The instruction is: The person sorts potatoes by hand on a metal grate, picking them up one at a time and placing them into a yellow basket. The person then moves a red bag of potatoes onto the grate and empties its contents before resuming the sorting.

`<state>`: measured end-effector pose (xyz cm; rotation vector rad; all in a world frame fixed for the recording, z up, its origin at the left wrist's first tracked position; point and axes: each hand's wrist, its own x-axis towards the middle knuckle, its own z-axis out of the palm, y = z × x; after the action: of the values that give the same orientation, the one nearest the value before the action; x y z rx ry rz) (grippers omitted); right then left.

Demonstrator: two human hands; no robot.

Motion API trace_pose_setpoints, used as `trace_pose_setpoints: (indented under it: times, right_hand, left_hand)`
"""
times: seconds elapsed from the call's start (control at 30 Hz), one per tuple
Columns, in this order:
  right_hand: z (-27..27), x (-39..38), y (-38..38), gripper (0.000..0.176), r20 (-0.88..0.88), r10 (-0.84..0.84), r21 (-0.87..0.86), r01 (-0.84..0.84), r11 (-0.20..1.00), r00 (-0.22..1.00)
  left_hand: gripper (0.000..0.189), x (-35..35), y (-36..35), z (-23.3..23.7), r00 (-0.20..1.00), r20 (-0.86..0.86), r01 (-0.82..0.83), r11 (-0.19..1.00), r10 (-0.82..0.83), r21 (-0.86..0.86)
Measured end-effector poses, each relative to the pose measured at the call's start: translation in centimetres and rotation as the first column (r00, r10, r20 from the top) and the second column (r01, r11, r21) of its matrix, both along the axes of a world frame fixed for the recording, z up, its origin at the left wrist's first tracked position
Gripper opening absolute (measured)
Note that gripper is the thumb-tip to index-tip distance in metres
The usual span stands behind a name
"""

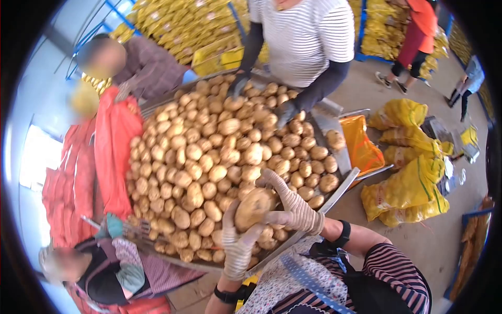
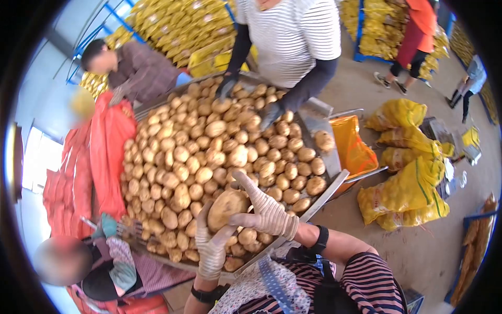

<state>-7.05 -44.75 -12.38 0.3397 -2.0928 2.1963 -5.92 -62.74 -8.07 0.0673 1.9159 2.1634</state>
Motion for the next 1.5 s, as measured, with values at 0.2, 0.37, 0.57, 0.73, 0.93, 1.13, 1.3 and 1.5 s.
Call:
trace_pose_setpoints:
  times: [0.2,0.37,0.57,0.73,0.93,1.13,1.3,1.5]
  right_hand:
    - [2.1,-0.9,-1.7,0.036,0.204,-0.032,-0.119,0.057,0.991,0.979]
    - [-6.0,-4.2,5.8,0.024,-0.11,-0.459,0.093,0.469,0.879,0.882]
    - [-16.4,-8.2,23.1,0.072,0.16,-0.656,0.918,0.133,0.374,0.738]
    - [-18.7,-9.5,26.3,0.079,0.285,-0.59,0.752,0.205,0.627,0.755]
    - [-18.0,-8.8,26.9,0.094,0.456,-0.294,-0.448,0.502,0.74,0.84]
    - [-16.4,-10.1,27.2,0.094,0.349,-0.201,-0.607,0.384,0.695,0.915]
    - [-15.3,-11.6,27.1,0.084,0.339,-0.139,-0.661,0.34,0.669,0.931]
    - [-12.4,-13.8,24.5,0.082,0.27,-0.069,-0.655,0.236,0.717,0.96]
  left_hand:
    - [0.077,0.9,-0.7,0.7,0.997,-0.074,-0.03,0.997,0.024,-0.073]
    - [0.071,1.0,-1.7,0.0,0.986,0.118,-0.126,0.988,0.115,0.09]
    - [0.075,0.2,-3.0,-2.6,0.996,0.044,-0.068,0.961,0.082,-0.267]
    - [0.067,-1.2,-1.4,-3.7,0.931,0.311,-0.25,0.955,0.192,0.158]
    - [0.067,-2.5,-2.6,-6.5,0.934,0.226,-0.187,0.919,0.275,-0.348]
    - [0.072,-4.3,2.1,-4.2,0.901,0.322,-0.313,0.949,0.29,0.022]
    - [0.072,-4.1,-1.0,-6.9,0.906,0.377,-0.241,0.967,0.194,0.082]
    - [0.069,-3.7,1.4,-4.5,0.872,0.419,-0.348,0.923,0.254,0.165]
